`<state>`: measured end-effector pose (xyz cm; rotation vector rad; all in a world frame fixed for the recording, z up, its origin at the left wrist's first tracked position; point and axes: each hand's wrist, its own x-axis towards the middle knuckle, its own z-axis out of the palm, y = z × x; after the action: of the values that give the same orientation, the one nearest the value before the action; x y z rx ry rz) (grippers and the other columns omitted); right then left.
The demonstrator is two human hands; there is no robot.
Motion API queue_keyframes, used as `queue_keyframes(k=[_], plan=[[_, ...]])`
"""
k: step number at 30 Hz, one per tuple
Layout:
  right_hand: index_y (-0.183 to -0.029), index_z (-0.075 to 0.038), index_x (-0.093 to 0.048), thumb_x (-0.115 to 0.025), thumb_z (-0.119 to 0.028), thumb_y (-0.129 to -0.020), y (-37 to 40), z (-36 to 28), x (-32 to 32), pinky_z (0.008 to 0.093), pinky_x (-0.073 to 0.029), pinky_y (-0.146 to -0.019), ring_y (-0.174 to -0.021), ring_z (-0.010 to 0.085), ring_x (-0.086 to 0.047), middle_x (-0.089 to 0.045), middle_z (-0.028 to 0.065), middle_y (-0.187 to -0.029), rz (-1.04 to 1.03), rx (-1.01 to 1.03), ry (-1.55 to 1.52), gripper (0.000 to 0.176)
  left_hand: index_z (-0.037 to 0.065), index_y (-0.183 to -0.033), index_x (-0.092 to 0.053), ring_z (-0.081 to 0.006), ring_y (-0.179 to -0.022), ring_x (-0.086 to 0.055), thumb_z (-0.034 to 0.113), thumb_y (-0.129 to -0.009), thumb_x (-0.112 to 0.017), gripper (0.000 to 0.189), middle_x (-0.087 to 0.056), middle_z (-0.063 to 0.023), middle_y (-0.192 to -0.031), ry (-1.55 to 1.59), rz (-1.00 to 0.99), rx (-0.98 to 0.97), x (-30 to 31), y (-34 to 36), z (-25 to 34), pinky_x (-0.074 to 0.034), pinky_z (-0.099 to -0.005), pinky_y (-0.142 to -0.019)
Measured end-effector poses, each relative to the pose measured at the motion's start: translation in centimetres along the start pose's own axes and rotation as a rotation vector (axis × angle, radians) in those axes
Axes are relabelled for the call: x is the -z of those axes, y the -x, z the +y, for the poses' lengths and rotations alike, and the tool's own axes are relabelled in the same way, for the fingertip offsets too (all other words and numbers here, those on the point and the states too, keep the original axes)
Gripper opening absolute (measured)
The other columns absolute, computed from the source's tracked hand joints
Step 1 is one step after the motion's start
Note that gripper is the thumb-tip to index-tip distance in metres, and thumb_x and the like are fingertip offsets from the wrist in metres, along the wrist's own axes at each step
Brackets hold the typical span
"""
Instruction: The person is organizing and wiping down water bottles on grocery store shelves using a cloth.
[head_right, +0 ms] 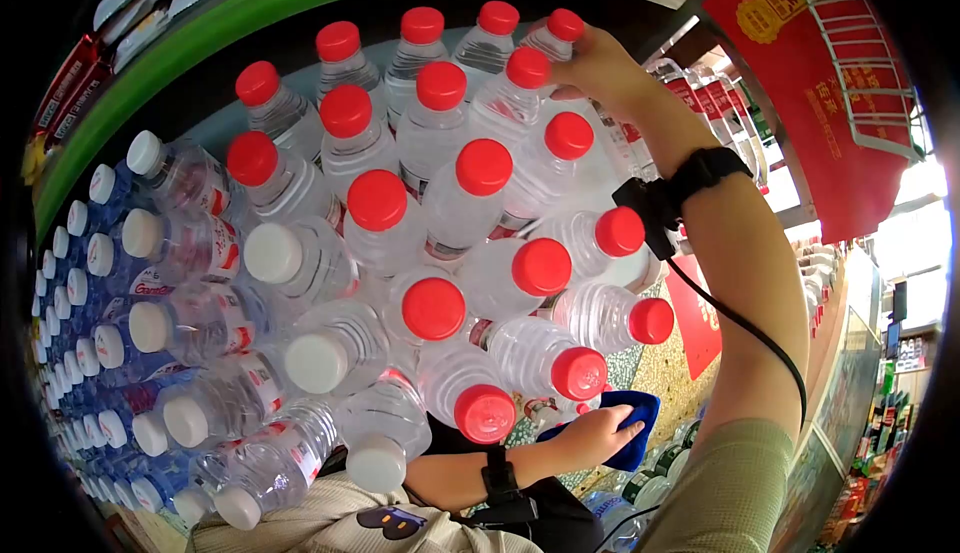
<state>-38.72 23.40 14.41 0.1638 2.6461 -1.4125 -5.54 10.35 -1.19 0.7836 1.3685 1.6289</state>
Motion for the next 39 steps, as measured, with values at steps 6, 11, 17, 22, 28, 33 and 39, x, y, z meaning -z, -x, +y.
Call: queue_keyframes(k=[6,11,17,22,28,33,39], plan=[[-0.13,-0.005,-0.046,-0.069,-0.013,-0.08,-1.3,2.2,0.2,0.0323,-0.048,-0.09,-0.105,0.0175,-0.058,-0.057,0.0072,-0.119,0.046,0.135,-0.042,0.055,-0.004,-0.092,-0.055,-0.0406,-0.076,-0.061,0.037,-0.092,-0.053,0.041,-0.061,-0.0253,-0.081,-0.033,0.038,-0.011,-0.2,-0.2,0.2,-0.045,-0.0455,-0.064],[-0.125,-0.004,-0.052,-0.063,-0.014,-0.083,2.0,2.2,3.0,0.0324,-0.048,-0.091,-0.106,0.0188,-0.058,-0.057,0.0094,-0.119,0.185,0.188,-0.177,0.044,-0.003,-0.089,-0.054,-0.0407,-0.074,-0.06,0.035,-0.093,-0.053,0.038,-0.06,-0.0244,-0.078,-0.045,0.013,0.029,-0.7,-0.2,-0.5,-0.045,-0.0449,-0.062],[-0.105,0.002,-0.06,-0.054,-0.012,-0.089,19.4,5.4,5.9,0.0326,-0.051,-0.083,-0.093,0.0203,-0.063,-0.063,0.0093,-0.1,0.423,0.136,-0.265,0.022,-0.005,-0.108,-0.055,-0.0368,-0.088,-0.063,0.039,-0.092,-0.055,0.047,-0.064,-0.0251,-0.092,0.019,0.107,0.071,-1.3,1.3,-0.8,-0.048,-0.0393,-0.075],[-0.098,-0.001,-0.063,-0.057,-0.013,-0.087,38.5,14.8,0.8,0.024,-0.048,-0.07,-0.079,0.0119,-0.061,-0.064,0.0057,-0.085,0.823,-0.313,-0.245,0.017,-0.003,-0.099,-0.059,-0.0266,-0.079,-0.063,0.044,-0.094,-0.05,0.048,-0.065,-0.0127,-0.091,0.376,0.209,0.235,-1.5,2.0,-0.1,-0.049,-0.0372,-0.073],[-0.092,-0.001,-0.063,-0.06,-0.011,-0.084,56.5,20.1,-12.7,0.0226,-0.046,-0.06,-0.067,0.0104,-0.061,-0.063,0.003,-0.076,0.929,-0.67,-0.286,0.014,0.002,-0.117,-0.051,-0.0244,-0.096,-0.061,0.035,-0.098,-0.04,0.04,-0.062,-0.0148,-0.105,1.099,-0.208,0.002,0.0,2.0,2.5,-0.049,-0.0387,-0.083],[-0.097,-0.003,-0.062,-0.061,-0.012,-0.083,61.9,27.0,-20.7,0.0234,-0.045,-0.057,-0.063,0.01,-0.057,-0.06,0.0022,-0.075,0.886,-0.875,-0.519,0.016,0.007,-0.116,-0.055,-0.0274,-0.104,-0.058,0.03,-0.09,-0.047,0.036,-0.06,-0.0136,-0.115,0.765,-0.187,-0.236,-0.5,1.2,0.6,-0.045,-0.0421,-0.093],[-0.117,-0.008,-0.056,-0.072,-0.036,-0.076,55.8,38.3,-27.3,0.0362,-0.052,-0.074,-0.083,0.0268,-0.065,-0.066,0.0149,-0.088,0.693,-1.023,-0.145,0.052,0.009,-0.117,-0.055,-0.0258,-0.105,-0.058,0.024,-0.088,-0.051,0.033,-0.06,-0.0112,-0.117,0.457,-0.076,-0.243,-0.4,0.5,-0.8,-0.045,-0.0412,-0.094]])
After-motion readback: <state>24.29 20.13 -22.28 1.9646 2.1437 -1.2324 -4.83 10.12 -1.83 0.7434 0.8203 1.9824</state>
